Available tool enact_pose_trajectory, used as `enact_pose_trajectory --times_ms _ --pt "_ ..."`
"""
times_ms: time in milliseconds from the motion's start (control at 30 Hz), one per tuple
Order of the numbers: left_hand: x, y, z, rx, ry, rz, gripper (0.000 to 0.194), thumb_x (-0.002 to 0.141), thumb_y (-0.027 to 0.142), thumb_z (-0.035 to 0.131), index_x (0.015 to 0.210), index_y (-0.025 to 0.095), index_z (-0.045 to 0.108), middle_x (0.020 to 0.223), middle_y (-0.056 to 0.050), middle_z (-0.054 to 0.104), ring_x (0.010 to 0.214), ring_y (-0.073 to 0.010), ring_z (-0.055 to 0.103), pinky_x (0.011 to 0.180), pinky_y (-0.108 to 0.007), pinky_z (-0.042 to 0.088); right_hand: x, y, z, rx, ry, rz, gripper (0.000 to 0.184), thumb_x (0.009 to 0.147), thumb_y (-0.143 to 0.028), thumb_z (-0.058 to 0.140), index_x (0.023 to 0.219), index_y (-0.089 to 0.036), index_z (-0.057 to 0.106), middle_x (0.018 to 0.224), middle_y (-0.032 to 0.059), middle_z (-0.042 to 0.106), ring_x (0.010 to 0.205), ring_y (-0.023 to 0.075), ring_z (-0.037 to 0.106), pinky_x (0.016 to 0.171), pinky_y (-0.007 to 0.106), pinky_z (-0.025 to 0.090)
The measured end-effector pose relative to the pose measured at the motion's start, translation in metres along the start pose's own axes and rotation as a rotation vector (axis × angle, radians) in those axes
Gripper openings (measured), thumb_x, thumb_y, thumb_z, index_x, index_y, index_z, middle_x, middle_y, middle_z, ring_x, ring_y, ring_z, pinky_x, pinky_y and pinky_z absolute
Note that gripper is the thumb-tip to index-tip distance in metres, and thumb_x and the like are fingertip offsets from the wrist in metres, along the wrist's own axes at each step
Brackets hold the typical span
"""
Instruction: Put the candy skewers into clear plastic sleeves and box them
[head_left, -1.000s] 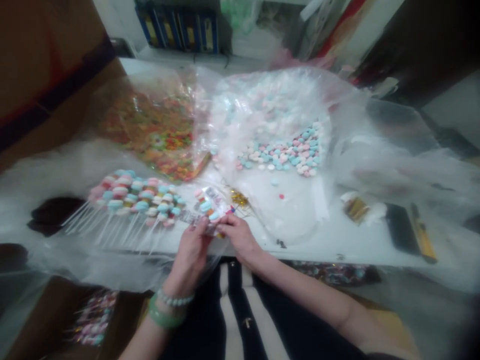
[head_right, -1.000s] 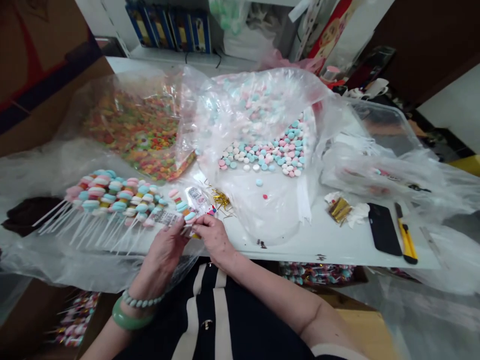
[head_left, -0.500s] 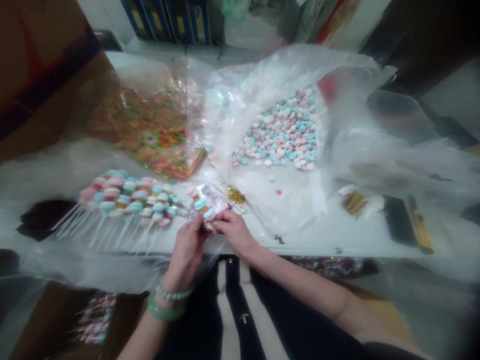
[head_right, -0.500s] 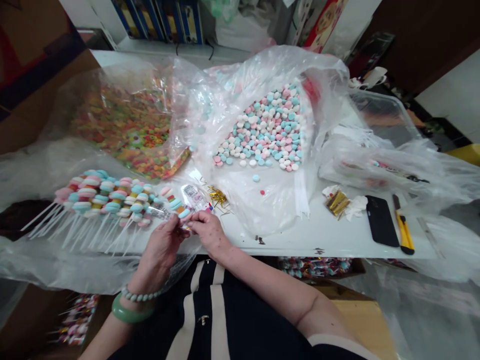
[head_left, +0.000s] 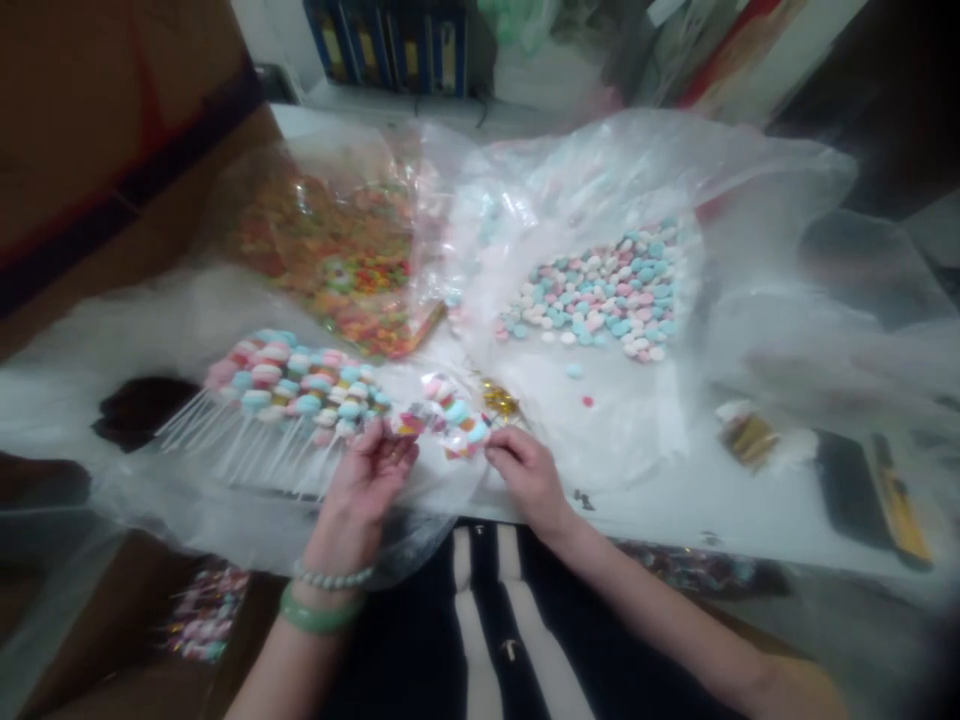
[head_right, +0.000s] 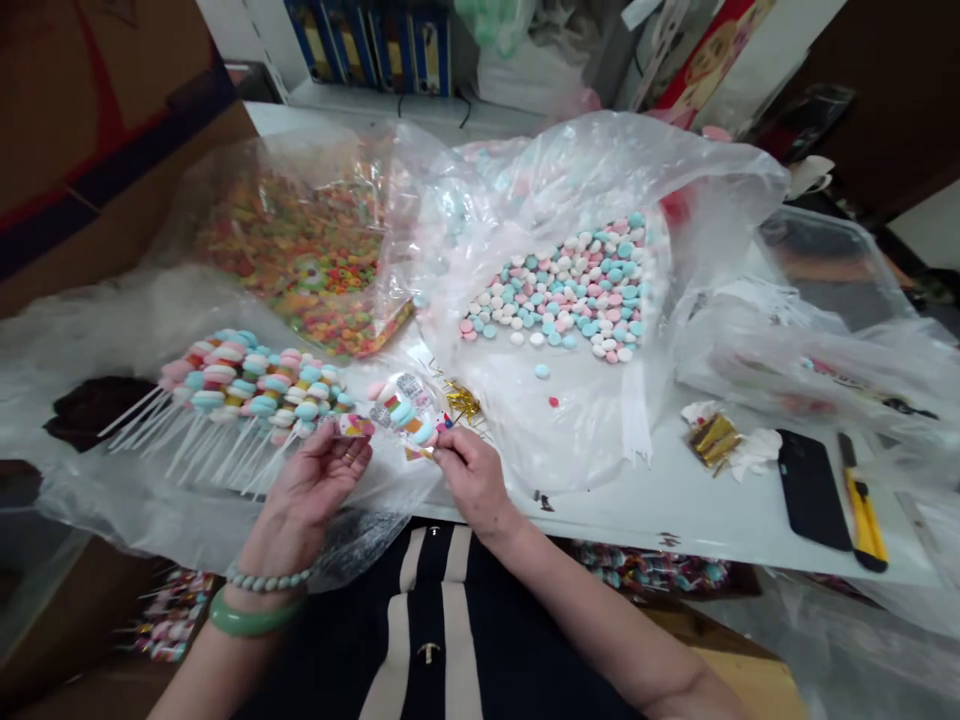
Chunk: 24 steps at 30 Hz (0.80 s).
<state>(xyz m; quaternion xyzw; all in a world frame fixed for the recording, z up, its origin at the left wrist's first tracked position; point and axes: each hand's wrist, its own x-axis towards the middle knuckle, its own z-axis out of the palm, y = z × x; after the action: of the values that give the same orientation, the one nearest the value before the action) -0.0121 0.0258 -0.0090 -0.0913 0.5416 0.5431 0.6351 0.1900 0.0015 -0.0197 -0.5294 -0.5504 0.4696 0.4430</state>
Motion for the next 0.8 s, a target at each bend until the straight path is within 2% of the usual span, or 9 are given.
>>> enact_pose_trajectory --times_ms 167,267,367,500,600,700,800 --pt "-0.001 0.005 -0.002 -0.104 -0.012 -0.039 0.019 0.098 0.015 0.050 0.087 0.015 0.065 0.077 -0.007 0.072 0.068 -0.0182 0.071 0.066 -0.034 0.062 -0.023 0.004 -0.005 -0.224 0.034 -0.282 0.015 0.092 -0.021 0.052 0.082 -0.022 0.064 0.076 0.0020 0.062 0.071 0.0165 0.059 0.068 0.028 0.046" --pt "-0.004 0.005 0.001 -0.118 -0.021 -0.049 0.016 0.096 0.012 0.052 0.090 0.015 0.066 0.081 -0.008 0.074 0.072 -0.0189 0.072 0.066 -0.033 0.063 -0.025 0.008 -0.002 -0.382 0.060 -0.428 0.018 0.094 -0.017 0.048 0.089 -0.021 0.065 0.075 0.0033 0.061 0.070 0.0171 0.058 0.066 0.029 0.045" --pt "-0.008 0.005 0.003 -0.135 -0.011 -0.045 0.016 0.095 0.011 0.051 0.088 0.015 0.065 0.076 -0.006 0.073 0.066 -0.0167 0.071 0.066 -0.031 0.063 -0.024 0.009 -0.003 -0.578 0.086 -0.532 0.022 0.093 -0.012 0.046 0.090 -0.020 0.066 0.074 0.0046 0.059 0.071 0.0185 0.056 0.065 0.030 0.043" --pt "-0.010 0.003 0.003 -0.137 -0.023 0.076 0.018 0.094 0.009 0.053 0.080 0.016 0.062 0.070 -0.002 0.070 0.063 -0.0151 0.070 0.067 -0.031 0.063 -0.026 0.004 -0.008 -0.800 0.071 -0.670 0.026 0.092 -0.009 0.045 0.083 -0.020 0.067 0.070 0.0051 0.056 0.069 0.0189 0.050 0.062 0.031 0.038" --pt "-0.007 0.000 0.001 -0.095 -0.022 0.204 0.017 0.091 0.006 0.057 0.078 0.015 0.064 0.070 -0.001 0.070 0.062 -0.0127 0.067 0.063 -0.025 0.060 -0.028 0.001 -0.010 -0.860 0.077 -0.781 0.026 0.092 -0.007 0.046 0.084 -0.019 0.068 0.068 0.0053 0.057 0.066 0.0189 0.046 0.061 0.032 0.035" --pt "-0.004 -0.003 -0.001 -0.011 -0.078 0.316 0.014 0.087 0.008 0.063 0.075 0.013 0.067 0.068 -0.001 0.068 0.058 -0.0096 0.063 0.053 -0.017 0.053 -0.029 0.004 -0.009 -0.859 0.057 -0.794 0.027 0.092 -0.007 0.046 0.083 -0.019 0.068 0.069 0.0057 0.058 0.066 0.0187 0.045 0.061 0.032 0.034" --pt "-0.005 -0.006 -0.004 0.138 -0.170 0.337 0.009 0.081 0.013 0.071 0.073 0.011 0.069 0.070 -0.003 0.070 0.061 -0.0119 0.064 0.054 -0.019 0.053 -0.028 0.010 -0.008 -0.841 -0.010 -0.711 0.029 0.092 -0.008 0.043 0.080 -0.020 0.067 0.070 0.0056 0.058 0.067 0.0188 0.047 0.062 0.032 0.036"
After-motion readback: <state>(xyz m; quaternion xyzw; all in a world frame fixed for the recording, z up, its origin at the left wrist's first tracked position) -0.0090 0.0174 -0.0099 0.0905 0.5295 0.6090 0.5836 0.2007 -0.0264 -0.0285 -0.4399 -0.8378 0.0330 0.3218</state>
